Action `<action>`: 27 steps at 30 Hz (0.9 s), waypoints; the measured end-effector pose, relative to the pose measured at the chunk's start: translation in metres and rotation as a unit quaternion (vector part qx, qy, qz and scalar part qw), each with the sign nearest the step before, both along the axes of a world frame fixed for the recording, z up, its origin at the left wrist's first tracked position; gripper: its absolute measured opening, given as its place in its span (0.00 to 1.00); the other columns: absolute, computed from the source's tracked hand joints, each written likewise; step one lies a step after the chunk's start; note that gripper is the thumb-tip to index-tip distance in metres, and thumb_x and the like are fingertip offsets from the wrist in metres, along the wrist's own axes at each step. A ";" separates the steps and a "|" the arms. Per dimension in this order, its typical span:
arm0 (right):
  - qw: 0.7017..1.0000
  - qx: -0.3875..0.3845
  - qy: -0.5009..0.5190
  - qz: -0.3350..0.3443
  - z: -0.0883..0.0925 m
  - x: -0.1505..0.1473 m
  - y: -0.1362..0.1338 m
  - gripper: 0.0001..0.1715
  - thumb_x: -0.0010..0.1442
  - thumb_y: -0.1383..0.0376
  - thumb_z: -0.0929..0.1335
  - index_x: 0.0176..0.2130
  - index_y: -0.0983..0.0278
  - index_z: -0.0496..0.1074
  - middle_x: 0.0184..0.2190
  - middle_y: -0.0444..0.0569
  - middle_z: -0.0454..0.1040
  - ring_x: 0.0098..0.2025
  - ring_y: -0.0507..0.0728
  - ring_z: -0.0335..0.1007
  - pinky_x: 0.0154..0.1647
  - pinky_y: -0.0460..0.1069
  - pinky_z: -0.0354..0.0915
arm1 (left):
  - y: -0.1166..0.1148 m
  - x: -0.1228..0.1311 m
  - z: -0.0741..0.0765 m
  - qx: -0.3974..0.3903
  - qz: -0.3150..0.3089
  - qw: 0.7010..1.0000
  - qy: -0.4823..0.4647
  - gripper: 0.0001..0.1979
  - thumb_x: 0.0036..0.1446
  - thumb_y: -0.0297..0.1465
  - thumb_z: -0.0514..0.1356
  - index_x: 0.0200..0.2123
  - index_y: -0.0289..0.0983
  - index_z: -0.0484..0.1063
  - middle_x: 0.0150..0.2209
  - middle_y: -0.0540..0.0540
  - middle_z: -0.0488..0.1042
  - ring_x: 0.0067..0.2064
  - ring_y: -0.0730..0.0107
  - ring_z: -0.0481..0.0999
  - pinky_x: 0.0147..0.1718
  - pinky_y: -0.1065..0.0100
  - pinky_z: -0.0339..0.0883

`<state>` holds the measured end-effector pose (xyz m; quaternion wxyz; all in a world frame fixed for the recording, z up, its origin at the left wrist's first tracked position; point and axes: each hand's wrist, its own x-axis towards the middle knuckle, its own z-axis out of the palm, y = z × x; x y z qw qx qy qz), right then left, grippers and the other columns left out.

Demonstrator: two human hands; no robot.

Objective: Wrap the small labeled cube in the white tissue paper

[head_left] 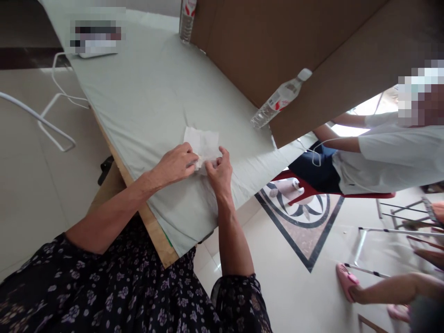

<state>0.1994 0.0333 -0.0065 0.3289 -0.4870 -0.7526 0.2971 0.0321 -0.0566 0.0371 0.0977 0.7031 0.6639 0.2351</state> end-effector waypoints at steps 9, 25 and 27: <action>0.993 -0.063 0.096 0.032 0.008 -0.017 -0.005 0.38 0.58 0.60 0.71 0.65 0.66 0.66 0.30 0.42 0.77 0.29 0.53 0.71 0.35 0.50 0.70 | 0.006 -0.002 -0.002 -0.006 -0.002 0.999 -0.037 0.11 0.61 0.27 0.59 0.41 0.37 0.82 0.45 0.41 0.75 0.44 0.62 0.76 0.47 0.63 0.73; 0.963 0.123 -0.165 0.174 0.033 -0.003 -0.044 0.36 0.72 0.63 0.60 0.74 0.66 0.52 0.54 0.58 0.83 0.40 0.59 0.81 0.38 0.52 0.72 | 0.011 -0.010 -0.014 -0.045 0.042 0.943 -0.327 0.23 0.51 0.30 0.62 0.52 0.35 0.71 0.43 0.45 0.77 0.31 0.72 0.71 0.35 0.66 0.69; 0.952 0.143 -0.195 0.187 0.032 0.003 -0.050 0.37 0.72 0.66 0.58 0.76 0.66 0.47 0.56 0.60 0.81 0.43 0.61 0.82 0.37 0.52 0.72 | 0.011 -0.006 -0.013 -0.045 0.070 0.937 -0.340 0.23 0.52 0.31 0.62 0.52 0.35 0.70 0.42 0.47 0.76 0.30 0.73 0.69 0.34 0.66 0.68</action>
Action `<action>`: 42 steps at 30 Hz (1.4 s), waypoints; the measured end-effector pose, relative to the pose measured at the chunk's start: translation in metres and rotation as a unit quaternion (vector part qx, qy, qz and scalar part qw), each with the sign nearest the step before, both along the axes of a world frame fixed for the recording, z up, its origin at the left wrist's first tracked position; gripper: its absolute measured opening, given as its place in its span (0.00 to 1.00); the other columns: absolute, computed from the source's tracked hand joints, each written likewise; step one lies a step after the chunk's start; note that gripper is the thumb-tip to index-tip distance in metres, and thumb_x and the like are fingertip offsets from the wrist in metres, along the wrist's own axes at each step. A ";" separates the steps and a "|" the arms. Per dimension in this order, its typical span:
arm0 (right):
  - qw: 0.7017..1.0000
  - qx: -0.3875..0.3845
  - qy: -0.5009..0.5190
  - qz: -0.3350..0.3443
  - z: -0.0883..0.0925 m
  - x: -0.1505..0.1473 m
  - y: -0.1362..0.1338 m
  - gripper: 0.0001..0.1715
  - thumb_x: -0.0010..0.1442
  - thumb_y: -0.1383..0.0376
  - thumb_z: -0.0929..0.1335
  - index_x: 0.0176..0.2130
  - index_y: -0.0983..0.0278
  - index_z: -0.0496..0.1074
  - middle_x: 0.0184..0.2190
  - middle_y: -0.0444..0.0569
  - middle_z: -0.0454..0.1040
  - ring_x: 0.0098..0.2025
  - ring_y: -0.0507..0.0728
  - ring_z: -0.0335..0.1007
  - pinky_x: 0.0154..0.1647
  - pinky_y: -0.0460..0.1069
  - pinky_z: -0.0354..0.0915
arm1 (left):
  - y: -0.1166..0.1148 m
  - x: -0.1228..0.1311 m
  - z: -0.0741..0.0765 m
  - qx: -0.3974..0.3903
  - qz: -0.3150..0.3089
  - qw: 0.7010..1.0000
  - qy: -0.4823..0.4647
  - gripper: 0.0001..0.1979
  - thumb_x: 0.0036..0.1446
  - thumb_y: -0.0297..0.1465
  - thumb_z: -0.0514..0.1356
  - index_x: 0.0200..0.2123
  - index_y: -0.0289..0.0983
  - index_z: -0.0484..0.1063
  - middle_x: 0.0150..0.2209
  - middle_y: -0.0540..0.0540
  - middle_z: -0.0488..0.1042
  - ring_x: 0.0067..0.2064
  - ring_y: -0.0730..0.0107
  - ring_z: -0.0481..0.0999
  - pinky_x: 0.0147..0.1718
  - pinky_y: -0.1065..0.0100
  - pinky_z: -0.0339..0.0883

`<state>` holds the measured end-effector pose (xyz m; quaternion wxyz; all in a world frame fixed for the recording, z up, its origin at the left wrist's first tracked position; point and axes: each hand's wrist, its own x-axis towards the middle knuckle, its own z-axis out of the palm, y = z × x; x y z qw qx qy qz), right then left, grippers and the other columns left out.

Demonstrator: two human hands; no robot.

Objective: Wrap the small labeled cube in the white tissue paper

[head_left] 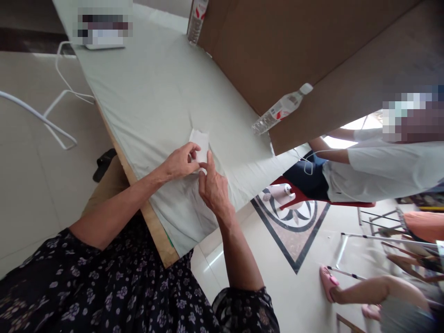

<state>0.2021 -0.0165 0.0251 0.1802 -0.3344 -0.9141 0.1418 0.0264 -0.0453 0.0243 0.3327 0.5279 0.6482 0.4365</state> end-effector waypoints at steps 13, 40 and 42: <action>0.784 -0.516 0.344 -0.021 -0.016 0.013 0.024 0.43 0.60 0.62 0.68 0.71 0.55 0.54 0.57 0.52 0.82 0.20 0.47 0.69 0.18 0.45 0.59 | -0.004 0.016 -0.020 0.078 0.061 0.992 0.072 0.26 0.57 0.30 0.64 0.60 0.35 0.69 0.44 0.45 0.74 0.35 0.71 0.69 0.42 0.64 0.71; 0.898 -0.410 0.144 -0.066 -0.004 -0.068 0.135 0.15 0.53 0.62 0.72 0.23 0.61 0.63 0.18 0.35 0.57 0.21 0.47 0.51 0.23 0.45 0.48 | -0.001 0.021 -0.001 -0.011 0.021 0.975 0.221 0.18 0.56 0.31 0.60 0.49 0.36 0.80 0.47 0.40 0.71 0.48 0.55 0.77 0.55 0.54 0.75; 0.891 -0.419 0.167 -0.052 -0.005 -0.070 0.135 0.14 0.53 0.62 0.72 0.23 0.61 0.64 0.19 0.35 0.57 0.22 0.47 0.50 0.24 0.46 0.48 | -0.003 0.022 -0.002 -0.008 0.034 0.973 0.229 0.19 0.57 0.31 0.60 0.50 0.35 0.80 0.48 0.39 0.70 0.48 0.55 0.77 0.55 0.54 0.75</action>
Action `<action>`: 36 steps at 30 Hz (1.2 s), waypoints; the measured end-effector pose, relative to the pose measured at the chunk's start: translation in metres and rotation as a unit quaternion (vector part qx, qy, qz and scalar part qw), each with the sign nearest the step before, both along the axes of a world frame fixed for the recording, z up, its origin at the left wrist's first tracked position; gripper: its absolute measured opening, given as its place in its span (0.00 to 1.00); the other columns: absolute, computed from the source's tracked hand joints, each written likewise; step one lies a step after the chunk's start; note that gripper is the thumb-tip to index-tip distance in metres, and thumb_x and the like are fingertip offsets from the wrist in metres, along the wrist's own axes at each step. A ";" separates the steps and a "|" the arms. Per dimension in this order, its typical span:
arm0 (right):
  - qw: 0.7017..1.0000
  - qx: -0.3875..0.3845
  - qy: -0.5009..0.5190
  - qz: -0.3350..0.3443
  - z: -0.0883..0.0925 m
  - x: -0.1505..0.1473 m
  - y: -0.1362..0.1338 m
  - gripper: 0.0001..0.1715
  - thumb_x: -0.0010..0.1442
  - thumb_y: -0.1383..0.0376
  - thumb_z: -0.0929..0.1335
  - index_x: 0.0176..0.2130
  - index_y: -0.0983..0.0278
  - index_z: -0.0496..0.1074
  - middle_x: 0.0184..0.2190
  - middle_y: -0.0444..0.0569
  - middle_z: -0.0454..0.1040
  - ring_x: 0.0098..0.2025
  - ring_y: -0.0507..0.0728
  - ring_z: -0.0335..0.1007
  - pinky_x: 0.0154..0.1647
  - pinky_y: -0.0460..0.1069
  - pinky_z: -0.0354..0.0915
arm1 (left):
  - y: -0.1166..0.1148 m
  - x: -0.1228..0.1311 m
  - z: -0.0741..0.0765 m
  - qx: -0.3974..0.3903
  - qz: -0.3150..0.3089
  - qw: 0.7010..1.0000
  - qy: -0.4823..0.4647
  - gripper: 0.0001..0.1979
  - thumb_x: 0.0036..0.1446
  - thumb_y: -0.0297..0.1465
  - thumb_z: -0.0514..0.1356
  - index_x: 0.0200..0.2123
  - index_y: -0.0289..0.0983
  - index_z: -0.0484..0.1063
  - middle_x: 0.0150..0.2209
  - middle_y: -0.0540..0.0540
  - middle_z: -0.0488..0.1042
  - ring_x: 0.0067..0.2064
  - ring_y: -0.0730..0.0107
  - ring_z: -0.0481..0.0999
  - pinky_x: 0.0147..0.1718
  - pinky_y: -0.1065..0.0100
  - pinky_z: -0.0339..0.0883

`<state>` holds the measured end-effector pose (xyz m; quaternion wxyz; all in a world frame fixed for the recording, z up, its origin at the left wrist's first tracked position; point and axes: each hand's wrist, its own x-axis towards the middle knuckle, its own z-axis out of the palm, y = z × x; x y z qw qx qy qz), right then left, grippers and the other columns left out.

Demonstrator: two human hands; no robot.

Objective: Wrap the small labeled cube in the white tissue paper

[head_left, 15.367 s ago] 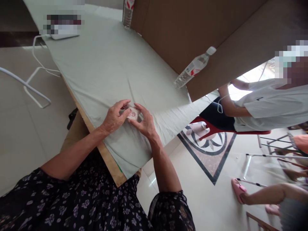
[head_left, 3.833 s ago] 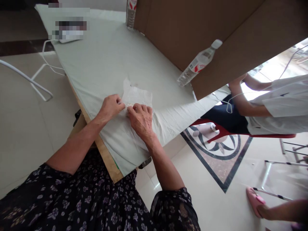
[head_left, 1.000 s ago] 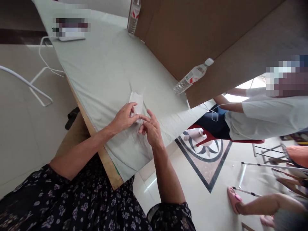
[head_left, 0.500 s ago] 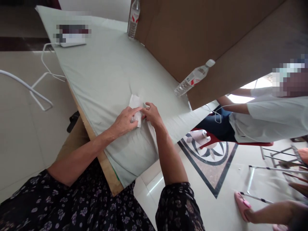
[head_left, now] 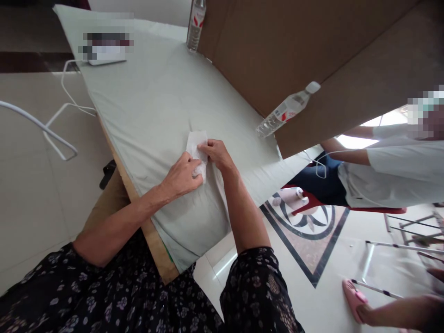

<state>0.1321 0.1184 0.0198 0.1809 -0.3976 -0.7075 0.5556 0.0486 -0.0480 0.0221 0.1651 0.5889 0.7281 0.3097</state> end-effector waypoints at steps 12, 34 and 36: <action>0.984 0.046 0.170 0.027 0.010 0.036 -0.042 0.17 0.55 0.50 0.74 0.36 0.59 0.78 0.36 0.45 0.78 0.41 0.55 0.72 0.48 0.51 0.69 | -0.007 -0.005 -0.014 0.075 0.012 0.997 -0.023 0.15 0.56 0.32 0.62 0.48 0.37 0.77 0.45 0.43 0.69 0.46 0.59 0.75 0.54 0.56 0.74; 0.980 0.148 0.099 0.085 0.022 0.053 -0.073 0.08 0.66 0.62 0.68 0.39 0.59 0.78 0.40 0.46 0.81 0.46 0.56 0.77 0.55 0.52 0.70 | 0.007 -0.035 -0.018 0.045 -0.024 0.972 -0.230 0.21 0.49 0.42 0.69 0.40 0.38 0.68 0.38 0.49 0.72 0.36 0.70 0.69 0.35 0.68 0.65; 0.976 0.166 0.108 0.094 0.017 0.060 -0.079 0.10 0.65 0.66 0.67 0.41 0.58 0.79 0.47 0.47 0.83 0.53 0.57 0.79 0.61 0.54 0.70 | 0.007 -0.034 -0.019 0.061 -0.025 0.977 -0.202 0.17 0.48 0.39 0.68 0.36 0.39 0.67 0.36 0.50 0.70 0.36 0.70 0.68 0.35 0.68 0.63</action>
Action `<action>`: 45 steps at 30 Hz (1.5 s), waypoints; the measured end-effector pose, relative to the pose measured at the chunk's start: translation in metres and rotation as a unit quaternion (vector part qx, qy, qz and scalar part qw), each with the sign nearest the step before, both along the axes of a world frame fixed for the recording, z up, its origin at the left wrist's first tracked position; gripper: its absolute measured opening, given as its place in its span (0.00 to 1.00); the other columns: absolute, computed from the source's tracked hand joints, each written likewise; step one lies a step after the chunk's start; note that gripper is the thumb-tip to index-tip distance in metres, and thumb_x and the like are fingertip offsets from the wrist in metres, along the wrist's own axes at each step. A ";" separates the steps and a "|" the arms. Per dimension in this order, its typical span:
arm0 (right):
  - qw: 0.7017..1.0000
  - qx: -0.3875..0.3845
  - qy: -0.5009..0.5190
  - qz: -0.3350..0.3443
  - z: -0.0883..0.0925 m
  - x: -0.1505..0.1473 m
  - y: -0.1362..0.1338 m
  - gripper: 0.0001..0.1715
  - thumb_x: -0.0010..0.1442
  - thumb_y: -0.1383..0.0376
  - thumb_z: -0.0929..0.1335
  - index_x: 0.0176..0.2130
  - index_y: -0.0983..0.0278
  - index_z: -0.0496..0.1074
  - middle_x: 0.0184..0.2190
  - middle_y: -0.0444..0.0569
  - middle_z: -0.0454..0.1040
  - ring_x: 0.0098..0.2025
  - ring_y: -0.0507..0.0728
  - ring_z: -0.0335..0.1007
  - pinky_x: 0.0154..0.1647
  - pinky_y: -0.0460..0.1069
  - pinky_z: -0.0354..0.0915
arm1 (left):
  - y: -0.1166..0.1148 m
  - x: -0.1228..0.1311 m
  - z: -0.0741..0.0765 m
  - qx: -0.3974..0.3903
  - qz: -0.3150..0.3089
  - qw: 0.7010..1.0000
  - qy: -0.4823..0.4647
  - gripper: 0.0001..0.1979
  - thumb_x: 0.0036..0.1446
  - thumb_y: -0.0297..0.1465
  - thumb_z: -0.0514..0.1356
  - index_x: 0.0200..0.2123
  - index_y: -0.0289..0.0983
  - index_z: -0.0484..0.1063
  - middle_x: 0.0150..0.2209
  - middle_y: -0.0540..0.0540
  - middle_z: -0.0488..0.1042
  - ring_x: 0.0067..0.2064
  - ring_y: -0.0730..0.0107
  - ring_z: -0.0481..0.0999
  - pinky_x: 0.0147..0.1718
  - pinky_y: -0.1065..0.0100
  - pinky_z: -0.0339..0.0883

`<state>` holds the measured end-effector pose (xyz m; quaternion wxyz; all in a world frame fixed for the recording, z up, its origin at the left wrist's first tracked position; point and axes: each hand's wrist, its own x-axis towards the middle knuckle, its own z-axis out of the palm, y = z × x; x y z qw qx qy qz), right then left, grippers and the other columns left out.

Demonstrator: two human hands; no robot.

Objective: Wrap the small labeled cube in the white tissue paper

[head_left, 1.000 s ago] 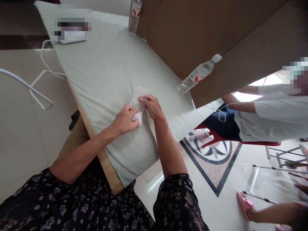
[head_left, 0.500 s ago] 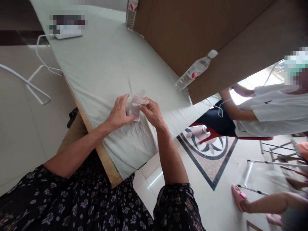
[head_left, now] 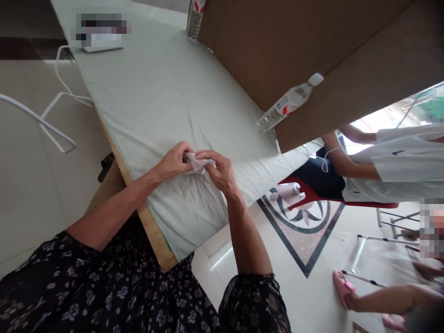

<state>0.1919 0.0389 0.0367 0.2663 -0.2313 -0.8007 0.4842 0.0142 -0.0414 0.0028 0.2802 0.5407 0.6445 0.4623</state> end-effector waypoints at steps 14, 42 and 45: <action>0.951 0.302 -0.047 0.037 -0.035 0.020 -0.016 0.18 0.66 0.68 0.68 0.53 0.58 0.79 0.61 0.52 0.79 0.70 0.63 0.69 0.69 0.63 0.65 | -0.041 -0.013 0.000 0.085 -0.079 0.975 0.187 0.23 0.54 0.31 0.62 0.55 0.37 0.73 0.65 0.33 0.72 0.67 0.49 0.71 0.67 0.50 0.65; 0.990 -0.114 -0.073 -0.029 -0.033 -0.015 0.004 0.51 0.58 0.52 0.76 0.72 0.61 0.57 0.56 0.56 0.80 0.53 0.62 0.78 0.57 0.57 0.73 | -0.012 -0.011 0.015 -0.036 -0.067 0.980 -0.185 0.24 0.50 0.41 0.63 0.49 0.36 0.74 0.44 0.42 0.81 0.47 0.59 0.81 0.45 0.62 0.75; 0.994 -0.064 -0.054 -0.066 -0.037 -0.015 0.003 0.51 0.57 0.47 0.76 0.70 0.62 0.60 0.61 0.59 0.76 0.57 0.64 0.75 0.59 0.58 0.72 | -0.009 -0.009 0.005 -0.039 -0.063 0.966 -0.249 0.35 0.47 0.39 0.65 0.59 0.35 0.68 0.50 0.38 0.80 0.54 0.54 0.80 0.50 0.58 0.75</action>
